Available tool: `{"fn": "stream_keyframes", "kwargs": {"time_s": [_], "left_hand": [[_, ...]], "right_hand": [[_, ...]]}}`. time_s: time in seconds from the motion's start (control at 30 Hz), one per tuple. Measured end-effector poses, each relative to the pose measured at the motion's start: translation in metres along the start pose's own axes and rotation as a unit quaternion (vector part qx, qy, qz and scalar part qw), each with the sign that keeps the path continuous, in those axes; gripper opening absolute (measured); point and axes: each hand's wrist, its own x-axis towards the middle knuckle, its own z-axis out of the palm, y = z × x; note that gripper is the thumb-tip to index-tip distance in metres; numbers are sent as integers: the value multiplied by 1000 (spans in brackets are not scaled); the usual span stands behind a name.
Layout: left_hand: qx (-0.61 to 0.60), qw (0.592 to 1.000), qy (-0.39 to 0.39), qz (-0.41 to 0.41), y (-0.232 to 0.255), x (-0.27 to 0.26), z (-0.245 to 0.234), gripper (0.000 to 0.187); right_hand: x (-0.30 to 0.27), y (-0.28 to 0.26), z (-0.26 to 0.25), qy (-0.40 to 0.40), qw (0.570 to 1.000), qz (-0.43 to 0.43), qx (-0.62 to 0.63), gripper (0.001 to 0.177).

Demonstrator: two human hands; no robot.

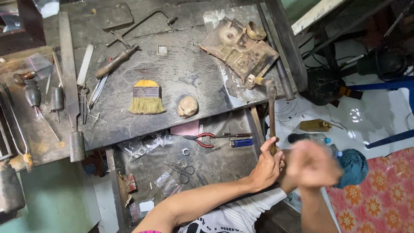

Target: Soldering a small jewelry component using a blowtorch and pliers at a workbench

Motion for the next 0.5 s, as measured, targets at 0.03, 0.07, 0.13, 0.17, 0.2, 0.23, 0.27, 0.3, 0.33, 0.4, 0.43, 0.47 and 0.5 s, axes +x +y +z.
{"fn": "stream_keyframes", "kwargs": {"time_s": [0.03,0.07,0.13,0.17,0.2,0.23,0.27,0.3,0.33,0.4,0.43,0.47,0.5], "left_hand": [[0,1000,2,-2,-14,-6,0,45],[-53,995,48,-64,-28,-11,-3,44],[-106,982,90,-128,-57,-9,19,45],[-183,945,160,-221,-73,-2,42,48],[-255,888,228,-308,-90,5,64,53],[-255,888,225,-308,-103,-1,70,53],[-200,937,217,-188,-117,-8,75,49],[-142,966,206,-64,-130,-15,79,48],[-143,966,205,-65,-121,-13,75,48],[-155,958,212,-112,-102,-12,66,50],[-157,957,213,-115,-107,-12,69,50],[-188,943,228,-151,-114,-10,72,47],[-219,927,242,-187,-120,-8,75,45]], "right_hand": [[13,-20,14,-1,1000,1,2,18],[25,-41,29,-240,967,-68,-45,13],[29,-61,55,-465,872,-122,-92,17],[20,-60,67,-596,785,-25,-170,19],[10,-58,80,-702,667,72,-240,22],[-16,-48,84,-701,667,75,-242,22],[-41,-38,89,-659,669,-10,-343,21],[-66,-28,95,-605,659,-94,-437,21],[-73,-24,96,-605,658,-93,-438,21],[-89,-18,97,-648,662,-27,-376,11],[-81,-23,96,-651,660,-26,-375,11],[-72,-26,95,-656,659,-68,-361,10],[-64,-29,94,-660,658,-110,-345,9]]}}
